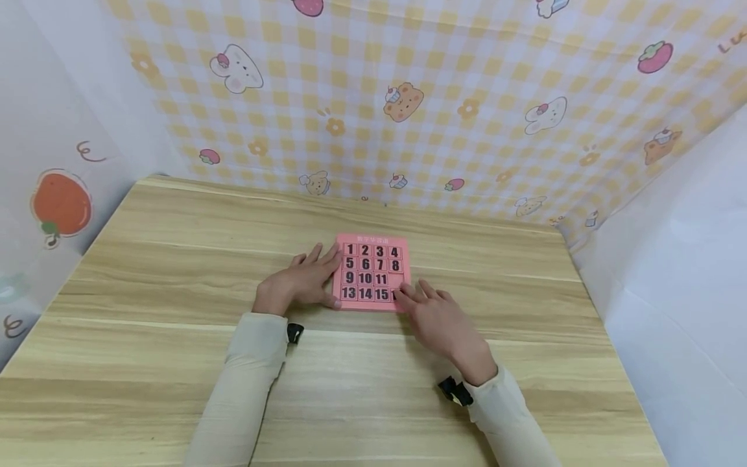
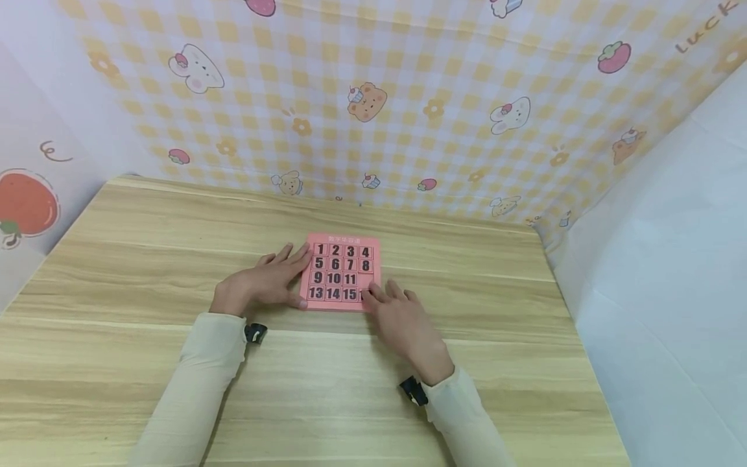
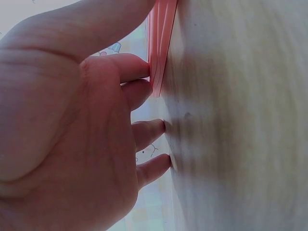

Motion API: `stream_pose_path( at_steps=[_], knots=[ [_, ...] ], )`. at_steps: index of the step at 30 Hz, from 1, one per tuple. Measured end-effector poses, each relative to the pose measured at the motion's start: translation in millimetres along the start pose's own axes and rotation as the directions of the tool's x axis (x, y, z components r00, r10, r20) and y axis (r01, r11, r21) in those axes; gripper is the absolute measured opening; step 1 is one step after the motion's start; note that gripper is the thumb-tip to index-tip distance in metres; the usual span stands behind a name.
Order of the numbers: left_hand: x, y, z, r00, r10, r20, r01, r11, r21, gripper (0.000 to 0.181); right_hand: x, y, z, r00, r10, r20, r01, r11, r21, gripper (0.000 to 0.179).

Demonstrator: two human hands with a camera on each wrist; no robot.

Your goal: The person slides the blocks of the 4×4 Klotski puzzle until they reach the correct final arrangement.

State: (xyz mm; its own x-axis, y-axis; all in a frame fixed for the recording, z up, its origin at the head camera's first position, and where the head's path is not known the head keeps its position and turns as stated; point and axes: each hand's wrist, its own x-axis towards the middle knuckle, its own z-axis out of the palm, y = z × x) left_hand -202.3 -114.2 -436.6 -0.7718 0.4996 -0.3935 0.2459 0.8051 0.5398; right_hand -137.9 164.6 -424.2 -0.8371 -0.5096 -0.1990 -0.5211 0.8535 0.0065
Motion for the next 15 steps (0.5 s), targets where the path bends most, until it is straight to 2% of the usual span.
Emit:
stream_pose_path(
  at_steps=[5,15],
  knots=[
    [0.2,-0.2,-0.2,1.000,0.003,-0.003,-0.003,1.000,0.007,0.106,-3.2,-2.5,1.2,1.000,0.002,-0.014,-0.002,1.000,0.010,0.042],
    [1.2,0.0,0.0,1.000,-0.005,0.000,0.005,1.000,0.009,0.107,-4.6,-6.1,0.6,1.000,0.021,0.012,-0.021,1.000,0.001,0.043]
  ],
)
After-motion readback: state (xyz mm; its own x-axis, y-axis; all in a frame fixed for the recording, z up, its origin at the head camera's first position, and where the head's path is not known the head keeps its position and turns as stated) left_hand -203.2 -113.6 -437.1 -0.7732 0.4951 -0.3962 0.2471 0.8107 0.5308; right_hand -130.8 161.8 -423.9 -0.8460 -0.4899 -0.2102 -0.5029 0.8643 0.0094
